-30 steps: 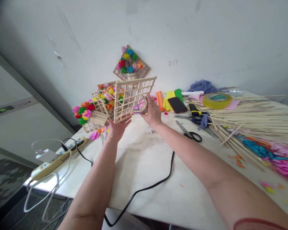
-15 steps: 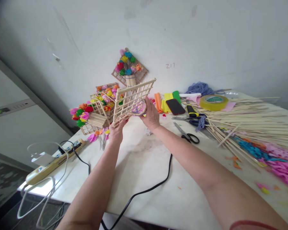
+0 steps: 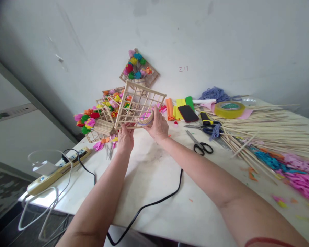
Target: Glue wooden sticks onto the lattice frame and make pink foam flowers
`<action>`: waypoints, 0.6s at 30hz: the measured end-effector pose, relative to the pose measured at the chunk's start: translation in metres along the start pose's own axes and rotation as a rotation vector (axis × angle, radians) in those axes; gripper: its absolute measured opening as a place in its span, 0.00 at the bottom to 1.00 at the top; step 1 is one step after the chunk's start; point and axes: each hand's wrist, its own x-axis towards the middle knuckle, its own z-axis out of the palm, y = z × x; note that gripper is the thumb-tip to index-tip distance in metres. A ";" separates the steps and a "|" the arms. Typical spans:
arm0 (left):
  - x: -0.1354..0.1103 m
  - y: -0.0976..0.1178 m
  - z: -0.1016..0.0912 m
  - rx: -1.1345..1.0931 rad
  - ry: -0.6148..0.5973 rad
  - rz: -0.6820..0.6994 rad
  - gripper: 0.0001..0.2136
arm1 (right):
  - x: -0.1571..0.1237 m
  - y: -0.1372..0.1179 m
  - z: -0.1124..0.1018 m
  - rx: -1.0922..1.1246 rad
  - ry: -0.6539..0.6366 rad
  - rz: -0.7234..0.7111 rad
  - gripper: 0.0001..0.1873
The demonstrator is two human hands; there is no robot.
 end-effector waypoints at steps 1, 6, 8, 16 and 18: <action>0.001 0.000 0.002 -0.076 0.011 -0.027 0.13 | -0.002 -0.002 -0.001 -0.012 -0.020 0.006 0.52; 0.007 0.005 0.008 -0.219 0.157 -0.149 0.11 | -0.008 -0.006 -0.002 -0.058 -0.133 0.005 0.53; 0.012 0.008 0.006 -0.200 0.233 -0.208 0.11 | -0.009 -0.005 -0.004 -0.064 -0.190 -0.006 0.52; 0.025 0.012 -0.001 -0.132 0.389 -0.413 0.14 | -0.012 0.012 -0.017 0.086 -0.205 -0.006 0.26; 0.027 0.013 0.000 -0.117 0.417 -0.430 0.15 | -0.012 0.017 -0.022 0.113 -0.185 0.017 0.19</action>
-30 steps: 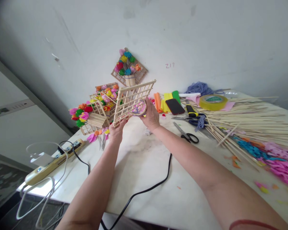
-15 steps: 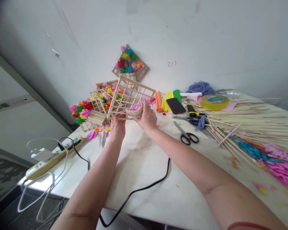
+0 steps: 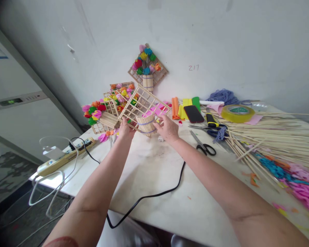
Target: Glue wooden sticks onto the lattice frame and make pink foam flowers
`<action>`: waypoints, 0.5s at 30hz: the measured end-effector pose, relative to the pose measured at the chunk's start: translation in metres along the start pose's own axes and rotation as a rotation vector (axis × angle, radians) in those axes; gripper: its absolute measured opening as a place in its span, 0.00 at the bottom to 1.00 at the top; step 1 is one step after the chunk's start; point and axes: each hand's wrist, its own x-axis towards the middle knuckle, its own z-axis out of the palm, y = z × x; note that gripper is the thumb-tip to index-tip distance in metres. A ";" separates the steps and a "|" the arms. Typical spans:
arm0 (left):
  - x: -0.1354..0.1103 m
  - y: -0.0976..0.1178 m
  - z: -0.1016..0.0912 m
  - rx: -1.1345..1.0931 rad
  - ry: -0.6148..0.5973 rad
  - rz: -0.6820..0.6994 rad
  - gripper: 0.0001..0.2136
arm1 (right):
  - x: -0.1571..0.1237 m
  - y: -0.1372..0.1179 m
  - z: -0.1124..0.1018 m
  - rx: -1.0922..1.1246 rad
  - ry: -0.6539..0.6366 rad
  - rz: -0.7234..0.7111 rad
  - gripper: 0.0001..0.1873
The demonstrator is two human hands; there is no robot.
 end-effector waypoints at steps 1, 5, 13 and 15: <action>0.001 0.001 0.001 0.008 0.016 -0.006 0.15 | 0.000 0.003 -0.003 -0.005 0.015 0.014 0.16; 0.007 0.003 0.002 0.050 0.041 -0.034 0.17 | -0.001 0.013 -0.016 -0.090 0.061 0.122 0.11; 0.006 0.006 -0.003 0.024 0.042 -0.006 0.16 | -0.009 0.014 -0.028 -0.061 -0.028 0.186 0.15; 0.002 0.007 -0.005 0.030 0.042 0.027 0.16 | -0.009 0.013 -0.033 -0.103 -0.032 0.179 0.17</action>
